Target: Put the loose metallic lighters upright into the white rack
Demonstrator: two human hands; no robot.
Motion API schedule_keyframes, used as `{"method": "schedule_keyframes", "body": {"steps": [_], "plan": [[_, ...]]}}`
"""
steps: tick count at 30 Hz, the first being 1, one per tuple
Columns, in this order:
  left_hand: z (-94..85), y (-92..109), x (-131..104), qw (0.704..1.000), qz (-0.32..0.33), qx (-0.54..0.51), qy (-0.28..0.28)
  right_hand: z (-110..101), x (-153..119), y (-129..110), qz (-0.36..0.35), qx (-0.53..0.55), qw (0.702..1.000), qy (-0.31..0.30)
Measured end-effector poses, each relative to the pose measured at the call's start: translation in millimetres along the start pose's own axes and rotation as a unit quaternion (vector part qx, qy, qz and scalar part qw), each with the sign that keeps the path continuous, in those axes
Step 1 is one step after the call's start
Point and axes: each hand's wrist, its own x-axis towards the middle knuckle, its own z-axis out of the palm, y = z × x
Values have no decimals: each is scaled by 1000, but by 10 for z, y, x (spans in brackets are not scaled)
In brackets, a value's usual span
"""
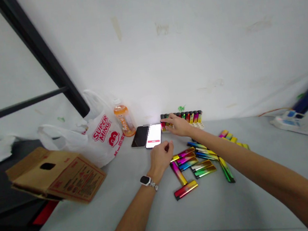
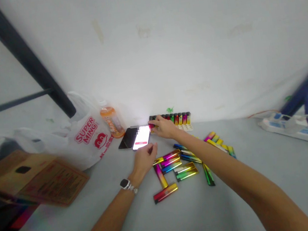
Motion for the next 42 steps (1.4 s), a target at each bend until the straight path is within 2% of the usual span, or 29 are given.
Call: {"method": "schedule_keyframes", "body": {"steps": [4, 8, 12, 16, 21, 25, 30, 33, 35, 37, 40, 42], "plan": [[0, 7, 5, 1000, -1, 20, 3, -10, -112, 15, -4, 25, 1000, -6], [-19, 44, 12, 999, -21, 39, -1, -155, -336, 67, 12, 54, 998, -9], [-8, 154, 70, 997, -9, 77, -24, -375, -663, 137, 57, 27, 995, -77], [114, 341, 222, 989, 32, 132, -61, -521, -922, 190, 98, -19, 984, -145], [343, 543, 373, 984, 54, 157, -69, -577, -990, 201, 129, -56, 971, -191], [407, 544, 360, 990, 41, 120, -56, -551, -939, 206, 141, -57, 967, -205], [358, 364, 350, 999, 5, -21, -25, -475, -904, 230, 161, -21, 977, -137], [352, 286, 373, 992, 8, -125, 2, -461, -874, 211, 159, 36, 984, -72], [371, 276, 379, 980, 12, -197, 18, -461, -850, 163, 152, 110, 982, -26], [402, 293, 373, 960, -1, -278, 21, -449, -839, 84, 143, 208, 967, 34], [450, 338, 346, 922, -29, -387, -11, -384, -871, -63, 146, 340, 921, 120], [476, 369, 329, 891, -48, -450, -42, -317, -922, -145, 151, 401, 893, 134]]}}
